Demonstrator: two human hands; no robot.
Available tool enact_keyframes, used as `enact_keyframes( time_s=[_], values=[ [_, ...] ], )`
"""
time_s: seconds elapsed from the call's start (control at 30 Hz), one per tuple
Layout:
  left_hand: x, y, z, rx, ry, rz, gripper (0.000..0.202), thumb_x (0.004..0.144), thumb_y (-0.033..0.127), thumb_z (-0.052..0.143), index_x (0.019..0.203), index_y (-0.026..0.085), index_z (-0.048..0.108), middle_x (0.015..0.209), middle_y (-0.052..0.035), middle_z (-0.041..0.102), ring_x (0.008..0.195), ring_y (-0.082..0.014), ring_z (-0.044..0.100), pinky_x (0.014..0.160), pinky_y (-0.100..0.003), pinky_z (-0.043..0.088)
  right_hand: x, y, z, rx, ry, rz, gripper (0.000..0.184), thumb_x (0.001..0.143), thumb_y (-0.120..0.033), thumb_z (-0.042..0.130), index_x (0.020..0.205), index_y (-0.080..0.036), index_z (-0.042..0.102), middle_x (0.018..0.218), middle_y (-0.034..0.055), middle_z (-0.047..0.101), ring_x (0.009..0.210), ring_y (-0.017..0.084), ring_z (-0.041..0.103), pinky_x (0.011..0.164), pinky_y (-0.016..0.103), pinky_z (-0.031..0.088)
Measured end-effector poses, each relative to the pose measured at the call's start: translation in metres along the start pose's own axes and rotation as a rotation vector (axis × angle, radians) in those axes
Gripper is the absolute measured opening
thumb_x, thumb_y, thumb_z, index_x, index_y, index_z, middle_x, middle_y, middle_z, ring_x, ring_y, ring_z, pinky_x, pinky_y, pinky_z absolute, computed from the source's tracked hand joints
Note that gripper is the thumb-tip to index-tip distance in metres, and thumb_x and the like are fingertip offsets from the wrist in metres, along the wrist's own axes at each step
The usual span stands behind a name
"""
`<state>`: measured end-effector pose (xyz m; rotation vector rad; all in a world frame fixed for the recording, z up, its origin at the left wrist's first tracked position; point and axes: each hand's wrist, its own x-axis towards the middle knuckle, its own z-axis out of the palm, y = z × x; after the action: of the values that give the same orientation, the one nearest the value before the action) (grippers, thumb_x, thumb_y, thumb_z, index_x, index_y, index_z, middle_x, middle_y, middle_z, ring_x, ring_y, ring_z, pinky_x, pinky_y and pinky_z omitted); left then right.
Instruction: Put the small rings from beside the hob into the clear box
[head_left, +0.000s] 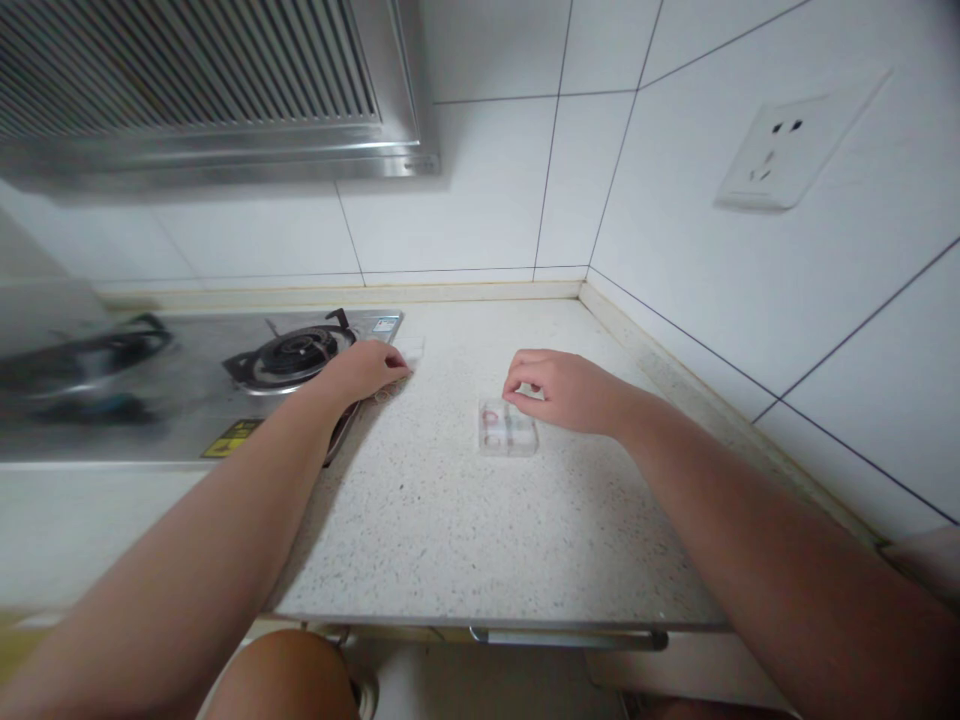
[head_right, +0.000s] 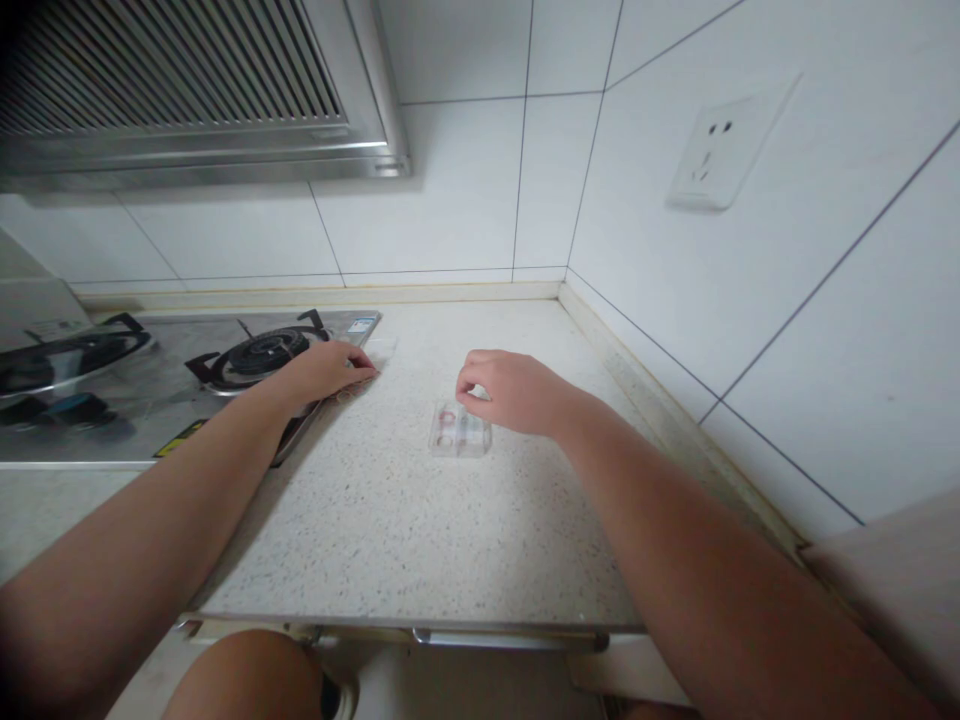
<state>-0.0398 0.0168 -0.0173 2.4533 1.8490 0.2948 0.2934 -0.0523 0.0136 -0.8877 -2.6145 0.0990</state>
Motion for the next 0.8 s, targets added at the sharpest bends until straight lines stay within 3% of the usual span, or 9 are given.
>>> enact_keyframes(
  time_s=[0.33,0.6,0.8],
  values=[
    [-0.0038,0.0056,-0.0001,-0.033,-0.006,-0.047,0.029,0.082,0.046,0.057,0.090,0.023,0.074,0.074,-0.0052,0.073,0.062,-0.0175,0.063,0.063,-0.029,0.046,0.0004,-0.0012,-0.0007,0.005,-0.018,0.006,0.017,0.091,-0.025,0.053,0.087,-0.019,0.069,0.093,0.0045,0.065,0.083,0.016,0.059,0.075,0.030,0.041],
    [-0.0027,0.0059,0.0011,0.010,0.015,-0.052,0.034,0.081,0.053,0.058,0.087,0.024,0.074,0.085,-0.0078,0.074,0.074,-0.0216,0.065,0.068,-0.030,0.046,-0.0003,-0.0016,-0.0015,-0.012,-0.030,0.004,0.018,0.091,-0.026,0.052,0.087,-0.019,0.069,0.093,0.0046,0.066,0.083,0.016,0.059,0.074,0.029,0.040],
    [-0.0035,0.0091,0.0014,0.010,0.004,-0.077,0.035,0.079,0.053,0.058,0.086,0.023,0.074,0.083,-0.0075,0.073,0.070,-0.0207,0.064,0.066,-0.030,0.046,0.0006,-0.0029,-0.0019,-0.016,-0.038,0.002,0.019,0.091,-0.026,0.052,0.088,-0.019,0.069,0.092,0.0047,0.065,0.082,0.015,0.058,0.074,0.029,0.040]
  ],
)
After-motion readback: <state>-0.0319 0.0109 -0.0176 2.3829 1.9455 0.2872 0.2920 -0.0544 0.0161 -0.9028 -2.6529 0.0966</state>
